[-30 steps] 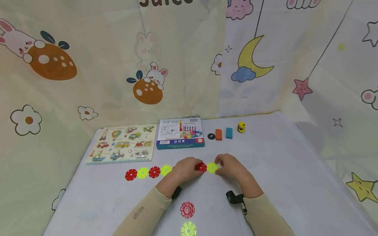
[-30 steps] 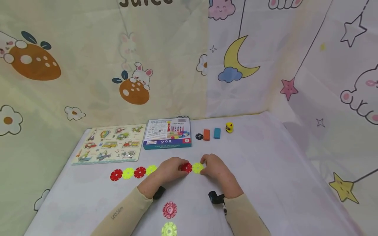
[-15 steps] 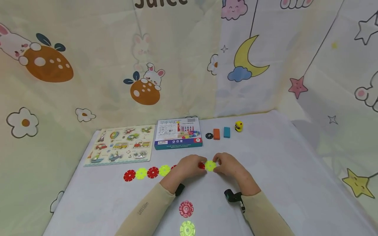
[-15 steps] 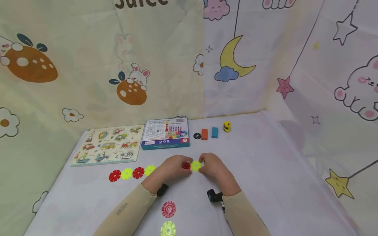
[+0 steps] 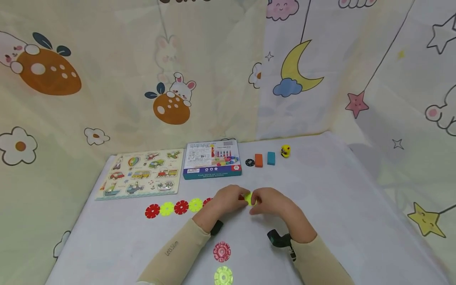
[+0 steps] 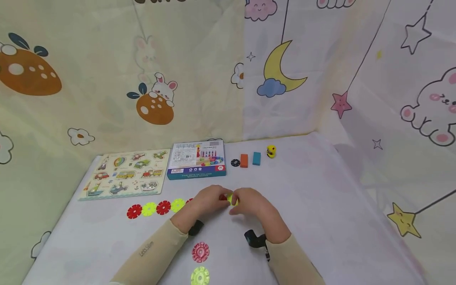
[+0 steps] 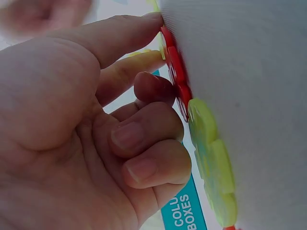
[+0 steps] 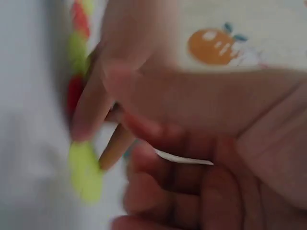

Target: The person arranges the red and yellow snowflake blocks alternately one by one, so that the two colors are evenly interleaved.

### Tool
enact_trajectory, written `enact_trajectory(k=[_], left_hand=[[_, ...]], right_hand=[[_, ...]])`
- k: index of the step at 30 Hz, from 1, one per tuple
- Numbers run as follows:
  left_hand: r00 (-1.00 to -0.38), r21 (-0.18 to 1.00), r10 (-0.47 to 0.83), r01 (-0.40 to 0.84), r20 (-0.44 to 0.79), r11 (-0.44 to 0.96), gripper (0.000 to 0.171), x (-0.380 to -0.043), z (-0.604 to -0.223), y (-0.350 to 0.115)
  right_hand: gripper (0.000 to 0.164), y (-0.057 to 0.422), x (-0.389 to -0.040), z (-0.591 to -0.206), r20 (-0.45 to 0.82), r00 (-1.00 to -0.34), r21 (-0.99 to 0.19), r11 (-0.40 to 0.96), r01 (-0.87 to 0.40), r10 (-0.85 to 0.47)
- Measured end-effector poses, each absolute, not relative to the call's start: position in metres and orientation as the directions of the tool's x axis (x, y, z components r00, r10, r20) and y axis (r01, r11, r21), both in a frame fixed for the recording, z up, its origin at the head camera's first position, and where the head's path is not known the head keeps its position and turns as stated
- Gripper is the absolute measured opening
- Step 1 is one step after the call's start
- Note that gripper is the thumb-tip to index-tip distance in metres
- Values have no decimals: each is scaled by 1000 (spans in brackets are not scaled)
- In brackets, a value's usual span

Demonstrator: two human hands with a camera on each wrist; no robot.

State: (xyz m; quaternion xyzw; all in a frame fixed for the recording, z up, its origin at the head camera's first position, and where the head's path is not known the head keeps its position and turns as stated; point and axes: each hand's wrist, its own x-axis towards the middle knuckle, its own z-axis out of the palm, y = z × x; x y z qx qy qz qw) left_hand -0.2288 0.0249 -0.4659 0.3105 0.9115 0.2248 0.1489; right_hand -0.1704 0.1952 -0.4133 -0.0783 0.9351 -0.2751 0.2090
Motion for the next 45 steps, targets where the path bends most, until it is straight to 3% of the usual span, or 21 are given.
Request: enact_trajectory(k=[4,8,14,18,22,27,32,38,45], left_hand=[[-766,516,623,474,-158,714,39,-230,-466,25],[-767,514,617,463,-177,722,40,-229,-466,26],[-774,497,611,470,-167,730,40,-227,-466,26],[-775,494,608,465,-173,734,41,-226,-464,26],[-776,494,607,465,-172,735,40,-227,-465,27],[-777,491,606,467,-168,735,41,-228,-466,27],[-777,504,604,454,-179,734,41,-229,-468,27],[-775,524,606,445,-181,726,45,-230,-467,26],[-768,514,618,466,-169,720,39,-228,-462,25]], right_hand=[[19,169,-140,-394,-394,-791,-594,786,-169,-468],[28,129,-113,-398,-420,-723,-511,801,-312,-549],[58,89,-94,-428,-365,-793,-198,873,-446,-488],[66,82,-93,-438,-340,-822,-131,889,-440,-457],[65,84,-94,-438,-324,-827,-188,888,-420,-459],[35,91,-95,-427,-299,-807,-325,849,-416,-510],[23,113,-107,-407,-334,-772,-532,784,-320,-541],[32,159,-131,-384,-318,-797,-700,694,-167,-513],[43,212,-163,-386,-303,-917,-654,756,1,-260]])
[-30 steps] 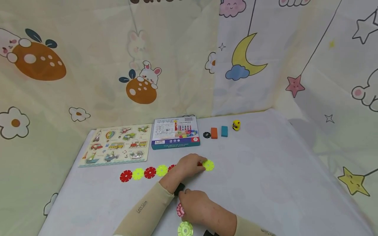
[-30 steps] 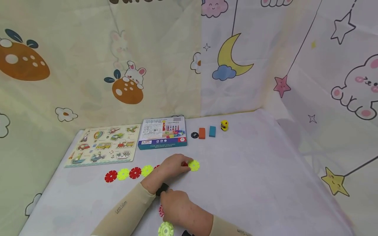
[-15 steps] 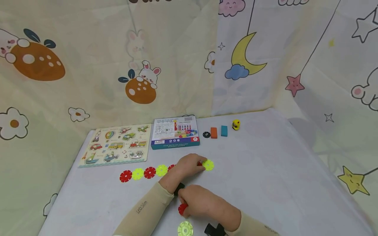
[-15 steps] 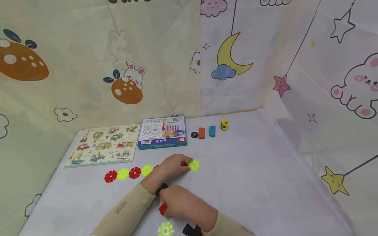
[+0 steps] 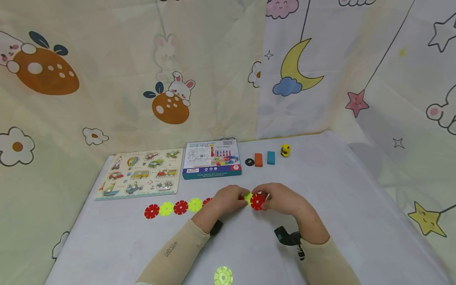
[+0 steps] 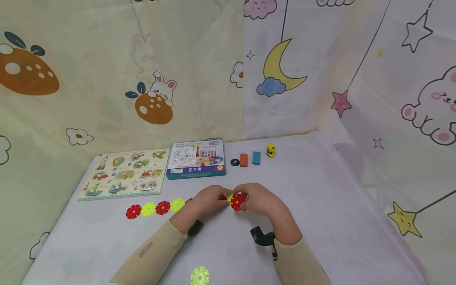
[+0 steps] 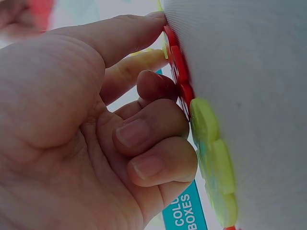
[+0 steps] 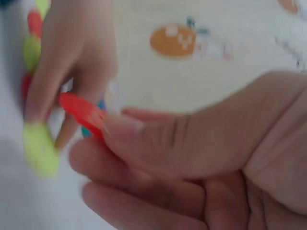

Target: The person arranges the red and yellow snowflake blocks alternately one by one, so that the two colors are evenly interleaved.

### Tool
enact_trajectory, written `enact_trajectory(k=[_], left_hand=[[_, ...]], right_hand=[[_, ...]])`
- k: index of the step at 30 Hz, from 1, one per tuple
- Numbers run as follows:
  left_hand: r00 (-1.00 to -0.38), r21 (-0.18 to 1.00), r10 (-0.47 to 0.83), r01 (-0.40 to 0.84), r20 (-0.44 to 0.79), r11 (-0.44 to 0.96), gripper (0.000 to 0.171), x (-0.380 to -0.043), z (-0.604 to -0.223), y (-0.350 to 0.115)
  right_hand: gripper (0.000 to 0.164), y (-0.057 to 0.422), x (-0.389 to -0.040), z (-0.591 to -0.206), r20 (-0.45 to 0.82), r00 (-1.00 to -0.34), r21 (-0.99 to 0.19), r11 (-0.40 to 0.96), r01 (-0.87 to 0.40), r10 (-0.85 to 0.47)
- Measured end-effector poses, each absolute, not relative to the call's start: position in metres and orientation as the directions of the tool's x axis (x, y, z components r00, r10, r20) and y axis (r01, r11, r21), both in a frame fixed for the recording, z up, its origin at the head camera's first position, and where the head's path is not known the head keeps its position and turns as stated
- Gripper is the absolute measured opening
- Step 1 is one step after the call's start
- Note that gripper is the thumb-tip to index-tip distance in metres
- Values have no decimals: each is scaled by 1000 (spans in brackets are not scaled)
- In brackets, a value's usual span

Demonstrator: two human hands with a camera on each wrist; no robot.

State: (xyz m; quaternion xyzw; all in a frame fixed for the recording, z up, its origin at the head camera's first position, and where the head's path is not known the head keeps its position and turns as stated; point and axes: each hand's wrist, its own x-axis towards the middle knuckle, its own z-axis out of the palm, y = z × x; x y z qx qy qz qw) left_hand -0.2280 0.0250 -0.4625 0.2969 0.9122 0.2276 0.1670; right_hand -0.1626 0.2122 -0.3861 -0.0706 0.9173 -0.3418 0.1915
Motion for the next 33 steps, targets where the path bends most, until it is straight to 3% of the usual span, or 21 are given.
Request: enact_trajectory(k=[7,15,26,33], left_hand=[[-772,492,611,469,-175,733,41,-228,-467,26],[-770,497,614,471,-172,729,42,-226,-463,28],[-757,467,635,511,-153,721,42,-226,-462,31],[-747,441,649,539,-144,718,53,-228,-463,52]], right_hand=[[41,241,-187,-412,-315,-946,-520,848,101,-81],[51,249,-194,-430,-371,-928,-490,846,211,16],[35,252,-196,-443,-385,-923,-447,870,210,25],[31,250,-198,-444,-371,-929,-446,876,182,5]])
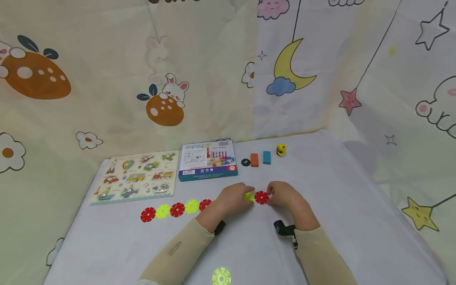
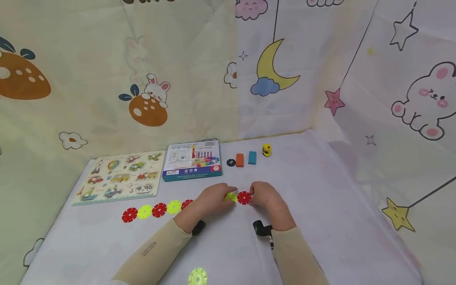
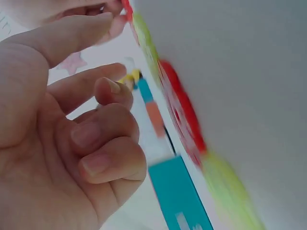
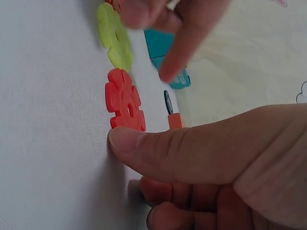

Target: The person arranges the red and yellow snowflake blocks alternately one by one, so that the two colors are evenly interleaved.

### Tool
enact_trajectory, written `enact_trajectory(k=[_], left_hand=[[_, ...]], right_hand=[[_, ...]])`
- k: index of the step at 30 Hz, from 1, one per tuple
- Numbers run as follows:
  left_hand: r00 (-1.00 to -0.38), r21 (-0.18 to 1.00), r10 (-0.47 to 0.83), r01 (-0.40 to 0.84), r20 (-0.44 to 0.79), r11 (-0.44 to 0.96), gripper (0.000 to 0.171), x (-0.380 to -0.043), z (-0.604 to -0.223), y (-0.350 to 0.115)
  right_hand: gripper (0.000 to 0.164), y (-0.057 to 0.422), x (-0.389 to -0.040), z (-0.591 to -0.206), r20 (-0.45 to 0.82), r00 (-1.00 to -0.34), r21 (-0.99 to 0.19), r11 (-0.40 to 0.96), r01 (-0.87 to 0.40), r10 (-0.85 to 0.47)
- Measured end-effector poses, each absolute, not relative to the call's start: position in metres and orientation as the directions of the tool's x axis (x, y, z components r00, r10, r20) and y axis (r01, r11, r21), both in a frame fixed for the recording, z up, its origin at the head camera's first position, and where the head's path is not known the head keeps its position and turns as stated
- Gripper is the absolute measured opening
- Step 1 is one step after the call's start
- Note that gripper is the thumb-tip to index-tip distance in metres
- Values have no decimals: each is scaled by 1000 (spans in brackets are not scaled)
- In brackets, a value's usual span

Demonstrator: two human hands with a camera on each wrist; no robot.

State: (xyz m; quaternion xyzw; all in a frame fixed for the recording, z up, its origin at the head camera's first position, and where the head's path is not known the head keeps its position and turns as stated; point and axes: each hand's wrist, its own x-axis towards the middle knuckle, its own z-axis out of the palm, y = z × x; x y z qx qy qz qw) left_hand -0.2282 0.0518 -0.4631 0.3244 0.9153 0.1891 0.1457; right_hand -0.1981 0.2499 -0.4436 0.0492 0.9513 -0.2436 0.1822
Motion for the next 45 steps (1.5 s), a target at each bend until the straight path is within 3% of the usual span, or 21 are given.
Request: enact_trajectory(k=[8,15,18,22,29,32,35,41,45], left_hand=[[-682,461,717,595,-144,659,46,-235,-473,78],[-656,490,742,605,-140,627,42,-238,-468,81],[-659,497,738,595,-149,632,39,-237,-466,81],[-670,482,720,577,-182,659,43,-235,-465,81],[-662,449,728,603,-180,659,49,-234,-466,82],[-665,443,725,604,-177,662,49,-233,-465,81],[-668,439,724,606,-172,664,49,-233,-465,81],[-664,440,730,613,-164,657,49,-232,-464,81],[-667,445,726,606,-168,660,49,-231,-463,80]], right_hand=[[27,244,-197,-442,-388,-920,-482,862,156,-50],[28,250,-177,-403,-436,-886,-516,851,98,-161],[22,231,-161,-384,-430,-845,-580,814,-12,-318],[21,183,-130,-373,-429,-734,-581,783,-224,-527],[31,96,-77,-410,-448,-572,-314,719,-619,-688],[35,78,-69,-429,-433,-534,-246,665,-705,-726],[39,71,-65,-438,-396,-551,-206,656,-727,-735],[49,70,-63,-440,-350,-676,-169,754,-635,-648],[48,71,-65,-438,-355,-694,-140,769,-623,-626]])
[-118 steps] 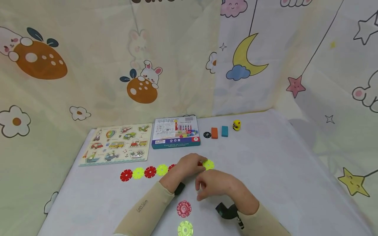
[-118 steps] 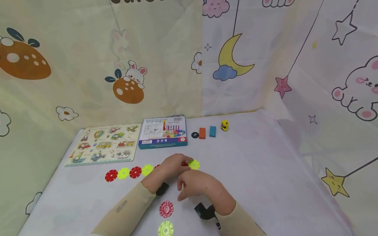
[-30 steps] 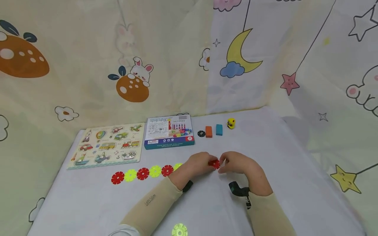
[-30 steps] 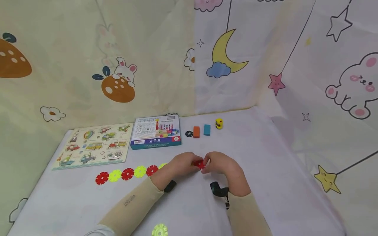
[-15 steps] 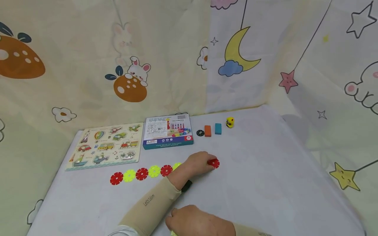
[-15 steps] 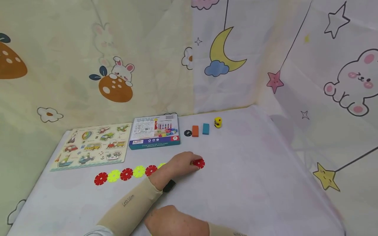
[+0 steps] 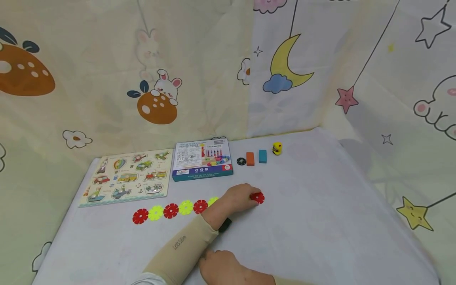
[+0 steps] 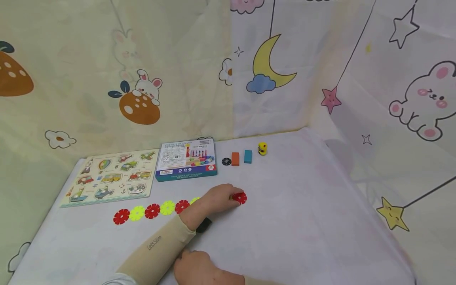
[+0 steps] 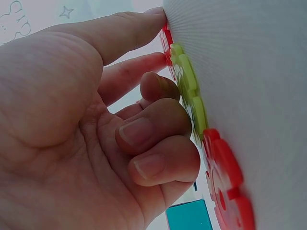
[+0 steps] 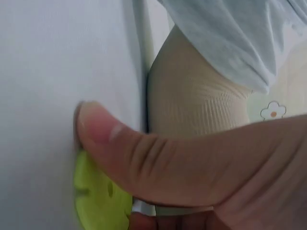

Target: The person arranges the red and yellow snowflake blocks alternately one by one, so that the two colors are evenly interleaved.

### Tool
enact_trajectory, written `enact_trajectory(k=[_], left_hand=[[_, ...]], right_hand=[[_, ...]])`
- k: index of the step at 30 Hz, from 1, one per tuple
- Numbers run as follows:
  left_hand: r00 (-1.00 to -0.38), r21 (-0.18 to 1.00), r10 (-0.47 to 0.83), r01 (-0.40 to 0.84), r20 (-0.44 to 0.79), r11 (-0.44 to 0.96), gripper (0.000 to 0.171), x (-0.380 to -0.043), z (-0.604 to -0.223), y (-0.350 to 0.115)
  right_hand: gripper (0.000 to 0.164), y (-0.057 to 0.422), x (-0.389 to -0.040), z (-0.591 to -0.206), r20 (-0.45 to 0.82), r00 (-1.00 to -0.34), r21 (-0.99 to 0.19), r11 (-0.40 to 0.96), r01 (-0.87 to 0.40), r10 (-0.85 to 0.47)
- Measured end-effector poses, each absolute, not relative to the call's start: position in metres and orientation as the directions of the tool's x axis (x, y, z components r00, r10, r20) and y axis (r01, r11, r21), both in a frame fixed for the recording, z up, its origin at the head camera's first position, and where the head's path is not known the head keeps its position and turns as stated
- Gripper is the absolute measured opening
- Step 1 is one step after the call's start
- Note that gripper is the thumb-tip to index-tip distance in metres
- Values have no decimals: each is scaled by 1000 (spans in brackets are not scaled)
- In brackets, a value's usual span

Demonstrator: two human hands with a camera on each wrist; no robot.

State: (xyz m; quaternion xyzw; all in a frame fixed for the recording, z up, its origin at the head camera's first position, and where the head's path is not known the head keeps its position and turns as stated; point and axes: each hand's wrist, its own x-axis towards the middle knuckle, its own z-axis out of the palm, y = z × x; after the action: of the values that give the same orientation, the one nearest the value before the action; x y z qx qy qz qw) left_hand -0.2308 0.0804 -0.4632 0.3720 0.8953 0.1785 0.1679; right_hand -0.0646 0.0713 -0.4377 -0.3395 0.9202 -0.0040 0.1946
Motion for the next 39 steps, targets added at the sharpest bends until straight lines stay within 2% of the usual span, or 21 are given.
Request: enact_trajectory(k=[5,9,12,15,19,21,24,27,31,35,39], left_hand=[[-669,444,724,604,-168,662,50,-231,-465,81],[-665,446,730,611,-160,654,49,-233,-467,81],[-663,450,730,608,-164,654,49,-234,-468,81],[-668,464,721,588,-184,663,48,-234,-469,80],[-653,478,739,601,-169,640,41,-235,-467,81],[-645,476,748,615,-155,629,30,-236,-466,81],[-651,475,743,610,-155,634,26,-236,-465,81],[-672,480,721,583,-170,656,35,-236,-465,80],[-662,476,733,600,-156,643,44,-235,-467,80],[-658,472,739,612,-141,635,43,-234,-468,81],[-661,470,738,612,-139,636,44,-234,-469,81]], right_hand=[[34,77,-67,-430,-394,-657,-189,756,-627,-643],[21,89,-71,-411,-419,-637,-318,762,-565,-647],[16,107,-83,-393,-409,-651,-438,763,-475,-640],[19,133,-99,-377,-356,-694,-530,747,-401,-625],[18,176,-122,-363,-249,-793,-613,724,-316,-557],[17,197,-133,-361,-217,-851,-641,727,-245,-478],[18,227,-151,-365,-198,-926,-671,733,-110,-320],[23,249,-170,-378,-221,-963,-673,738,36,-155],[26,267,-189,-403,-265,-964,-626,764,154,-23],[27,272,-199,-423,-305,-952,-583,787,203,20],[35,272,-201,-432,-337,-941,-507,834,217,40]])
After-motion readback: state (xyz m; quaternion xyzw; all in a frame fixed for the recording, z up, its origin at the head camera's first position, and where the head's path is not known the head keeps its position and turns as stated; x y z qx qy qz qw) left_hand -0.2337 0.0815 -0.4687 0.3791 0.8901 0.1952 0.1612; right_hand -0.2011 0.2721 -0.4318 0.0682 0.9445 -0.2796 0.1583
